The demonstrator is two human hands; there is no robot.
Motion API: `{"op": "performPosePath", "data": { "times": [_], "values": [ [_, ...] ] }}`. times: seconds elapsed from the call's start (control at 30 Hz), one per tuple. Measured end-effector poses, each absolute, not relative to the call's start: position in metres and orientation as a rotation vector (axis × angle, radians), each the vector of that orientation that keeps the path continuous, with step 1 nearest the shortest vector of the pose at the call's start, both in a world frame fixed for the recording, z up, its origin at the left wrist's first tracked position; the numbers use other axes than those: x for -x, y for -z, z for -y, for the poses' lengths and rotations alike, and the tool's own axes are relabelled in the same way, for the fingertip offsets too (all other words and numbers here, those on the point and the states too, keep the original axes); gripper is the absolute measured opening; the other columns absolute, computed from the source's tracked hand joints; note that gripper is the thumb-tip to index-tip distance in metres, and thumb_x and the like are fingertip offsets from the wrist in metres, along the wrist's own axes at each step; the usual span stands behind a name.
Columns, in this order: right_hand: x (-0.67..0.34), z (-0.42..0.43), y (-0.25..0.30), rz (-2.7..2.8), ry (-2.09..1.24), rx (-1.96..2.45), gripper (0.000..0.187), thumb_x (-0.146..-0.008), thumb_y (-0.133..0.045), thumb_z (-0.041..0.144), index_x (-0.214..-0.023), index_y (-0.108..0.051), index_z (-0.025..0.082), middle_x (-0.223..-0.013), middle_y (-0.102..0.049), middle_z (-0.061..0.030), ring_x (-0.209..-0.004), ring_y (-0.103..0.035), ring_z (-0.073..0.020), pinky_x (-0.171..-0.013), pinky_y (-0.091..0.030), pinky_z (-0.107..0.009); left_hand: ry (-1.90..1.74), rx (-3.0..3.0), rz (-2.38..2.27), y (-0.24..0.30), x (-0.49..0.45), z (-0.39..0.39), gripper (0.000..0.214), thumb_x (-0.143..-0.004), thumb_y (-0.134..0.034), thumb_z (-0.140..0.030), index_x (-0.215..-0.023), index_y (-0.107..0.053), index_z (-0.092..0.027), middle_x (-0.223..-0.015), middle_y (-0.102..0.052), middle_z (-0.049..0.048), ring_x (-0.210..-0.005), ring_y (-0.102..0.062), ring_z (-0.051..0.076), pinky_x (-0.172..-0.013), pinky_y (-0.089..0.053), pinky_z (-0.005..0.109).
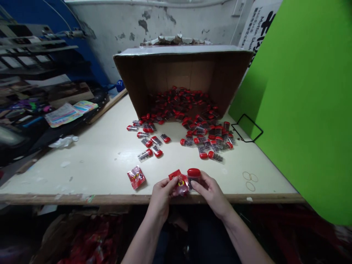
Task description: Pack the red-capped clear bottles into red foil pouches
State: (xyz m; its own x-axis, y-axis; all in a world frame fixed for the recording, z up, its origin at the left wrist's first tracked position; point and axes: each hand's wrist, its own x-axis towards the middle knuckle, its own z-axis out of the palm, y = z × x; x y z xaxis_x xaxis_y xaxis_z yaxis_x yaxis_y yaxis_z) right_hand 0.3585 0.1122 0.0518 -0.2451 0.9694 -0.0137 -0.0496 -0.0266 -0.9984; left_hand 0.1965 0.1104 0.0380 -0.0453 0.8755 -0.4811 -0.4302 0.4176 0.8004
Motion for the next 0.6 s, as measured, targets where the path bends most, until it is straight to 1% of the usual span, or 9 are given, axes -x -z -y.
{"op": "performPosePath", "data": {
  "times": [0.07, 0.17, 0.33, 0.47, 0.6],
  "values": [
    [-0.359, -0.103, -0.051, 1.280, -1.431, 1.072, 0.027, -0.086, -0.057, 0.030, -0.111, -0.060, 0.021, -0.106, -0.065, -0.0054, -0.098, -0.059, -0.0212, -0.089, -0.045, -0.034, -1.177, -0.347, -1.198, -0.038, -0.197, -0.114, 0.029, -0.059, -0.079, -0.033, -0.071, -0.069, -0.009, -0.065, -0.067, 0.0054, -0.053, -0.056, 0.010, -0.052, -0.044, 0.021],
    [-0.355, -0.083, -0.048, 1.250, -1.482, 1.086, 0.029, -0.087, -0.056, 0.031, -0.114, -0.059, 0.021, -0.106, -0.065, -0.0064, -0.097, -0.059, -0.0220, -0.088, -0.046, -0.033, -1.254, -0.238, -1.202, -0.038, -0.198, -0.119, 0.028, -0.056, -0.081, -0.031, -0.068, -0.067, -0.010, -0.060, -0.066, 0.0034, -0.050, -0.056, 0.009, -0.048, -0.043, 0.020],
    [-0.341, -0.063, -0.038, 1.264, -1.465, 1.159, 0.026, -0.086, -0.058, 0.033, -0.107, -0.060, 0.017, -0.090, -0.066, -0.0063, -0.087, -0.060, -0.0221, -0.075, -0.050, -0.030, -1.260, -0.168, -1.164, -0.040, -0.202, -0.120, 0.029, -0.058, -0.080, -0.031, -0.072, -0.067, -0.010, -0.061, -0.067, 0.0035, -0.051, -0.058, 0.010, -0.047, -0.043, 0.020],
    [-0.337, -0.065, -0.034, 1.242, -1.449, 1.199, 0.027, -0.085, -0.058, 0.035, -0.105, -0.059, 0.017, -0.086, -0.065, -0.0054, -0.075, -0.060, -0.0182, -0.064, -0.049, -0.026, -1.233, -0.151, -1.136, -0.044, -0.206, -0.116, 0.029, -0.058, -0.080, -0.031, -0.074, -0.067, -0.010, -0.064, -0.068, 0.0045, -0.053, -0.059, 0.011, -0.049, -0.044, 0.020],
    [-0.338, -0.068, -0.033, 1.220, -1.438, 1.243, 0.029, -0.085, -0.056, 0.038, -0.105, -0.059, 0.018, -0.083, -0.065, -0.0053, -0.069, -0.060, -0.0174, -0.056, -0.049, -0.024, -1.203, -0.178, -1.078, -0.049, -0.211, -0.110, 0.026, -0.063, -0.077, -0.031, -0.075, -0.068, -0.010, -0.066, -0.068, 0.0047, -0.054, -0.058, 0.009, -0.051, -0.043, 0.019]
  ]
}}
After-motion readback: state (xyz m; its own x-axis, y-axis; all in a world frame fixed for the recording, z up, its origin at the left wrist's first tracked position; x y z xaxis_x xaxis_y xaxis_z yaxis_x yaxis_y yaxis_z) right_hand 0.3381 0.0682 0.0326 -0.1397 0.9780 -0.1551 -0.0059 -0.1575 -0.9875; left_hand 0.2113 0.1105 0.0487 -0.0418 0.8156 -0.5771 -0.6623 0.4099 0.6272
